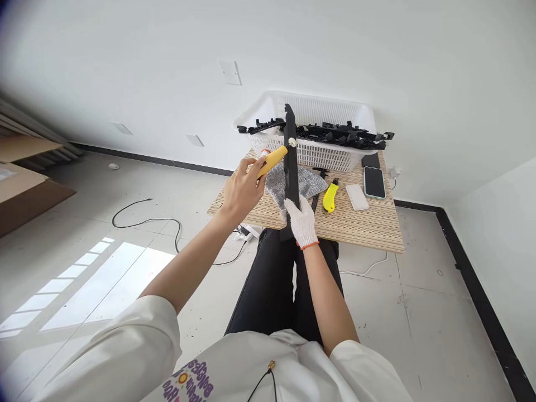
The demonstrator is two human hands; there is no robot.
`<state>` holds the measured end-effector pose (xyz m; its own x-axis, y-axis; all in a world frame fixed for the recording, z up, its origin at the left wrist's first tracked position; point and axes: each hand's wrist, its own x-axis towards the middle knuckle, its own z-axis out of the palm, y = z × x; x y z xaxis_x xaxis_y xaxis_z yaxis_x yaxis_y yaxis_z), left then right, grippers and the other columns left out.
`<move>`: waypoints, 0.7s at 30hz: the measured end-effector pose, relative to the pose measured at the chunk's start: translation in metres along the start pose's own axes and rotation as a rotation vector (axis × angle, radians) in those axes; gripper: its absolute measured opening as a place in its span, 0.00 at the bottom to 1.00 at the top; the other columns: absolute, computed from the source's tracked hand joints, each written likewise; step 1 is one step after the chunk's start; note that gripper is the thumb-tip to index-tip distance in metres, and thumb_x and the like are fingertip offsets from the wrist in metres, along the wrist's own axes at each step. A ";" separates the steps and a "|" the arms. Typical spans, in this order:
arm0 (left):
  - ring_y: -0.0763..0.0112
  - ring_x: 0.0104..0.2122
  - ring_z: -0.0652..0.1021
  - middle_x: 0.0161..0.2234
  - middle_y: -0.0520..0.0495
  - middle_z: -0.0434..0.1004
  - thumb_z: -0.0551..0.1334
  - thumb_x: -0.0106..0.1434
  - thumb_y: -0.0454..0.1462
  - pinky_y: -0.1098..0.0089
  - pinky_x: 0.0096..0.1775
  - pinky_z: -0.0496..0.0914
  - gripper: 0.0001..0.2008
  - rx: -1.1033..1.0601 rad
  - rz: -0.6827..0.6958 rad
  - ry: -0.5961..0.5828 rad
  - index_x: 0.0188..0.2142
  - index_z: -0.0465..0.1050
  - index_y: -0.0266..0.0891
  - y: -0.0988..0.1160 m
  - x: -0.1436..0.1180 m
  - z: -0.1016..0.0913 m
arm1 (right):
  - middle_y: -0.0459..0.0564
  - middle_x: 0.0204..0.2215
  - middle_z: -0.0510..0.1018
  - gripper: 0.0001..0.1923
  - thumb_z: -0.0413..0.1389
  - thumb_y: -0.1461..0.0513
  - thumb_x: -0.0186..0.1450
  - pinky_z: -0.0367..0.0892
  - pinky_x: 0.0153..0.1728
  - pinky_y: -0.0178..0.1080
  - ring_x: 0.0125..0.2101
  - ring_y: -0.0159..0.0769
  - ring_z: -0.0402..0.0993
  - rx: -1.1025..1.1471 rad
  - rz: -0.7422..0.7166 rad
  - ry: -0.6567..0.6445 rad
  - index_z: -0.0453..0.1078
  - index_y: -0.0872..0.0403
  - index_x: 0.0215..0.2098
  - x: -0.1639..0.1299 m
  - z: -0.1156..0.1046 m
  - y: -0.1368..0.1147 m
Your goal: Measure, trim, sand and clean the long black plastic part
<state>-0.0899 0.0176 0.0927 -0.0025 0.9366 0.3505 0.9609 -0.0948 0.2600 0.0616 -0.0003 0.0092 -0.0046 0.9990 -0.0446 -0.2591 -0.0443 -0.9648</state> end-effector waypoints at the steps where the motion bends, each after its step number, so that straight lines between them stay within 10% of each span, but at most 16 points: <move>1: 0.57 0.44 0.79 0.61 0.38 0.65 0.49 0.72 0.38 0.61 0.39 0.75 0.25 0.009 -0.001 -0.001 0.67 0.57 0.46 0.000 -0.002 0.000 | 0.44 0.32 0.74 0.15 0.61 0.51 0.61 0.68 0.24 0.34 0.24 0.29 0.70 0.010 -0.004 -0.001 0.72 0.50 0.41 0.000 0.000 0.000; 21: 0.68 0.30 0.77 0.59 0.40 0.67 0.52 0.73 0.39 0.67 0.26 0.62 0.24 0.034 -0.012 -0.020 0.67 0.58 0.48 -0.006 -0.030 0.002 | 0.43 0.25 0.74 0.11 0.61 0.54 0.62 0.64 0.22 0.36 0.19 0.30 0.67 0.011 -0.041 -0.002 0.71 0.51 0.38 -0.001 0.001 -0.003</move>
<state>-0.0950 -0.0095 0.0790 -0.0092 0.9441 0.3295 0.9697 -0.0720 0.2335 0.0612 -0.0014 0.0127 0.0046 1.0000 -0.0046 -0.2696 -0.0032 -0.9630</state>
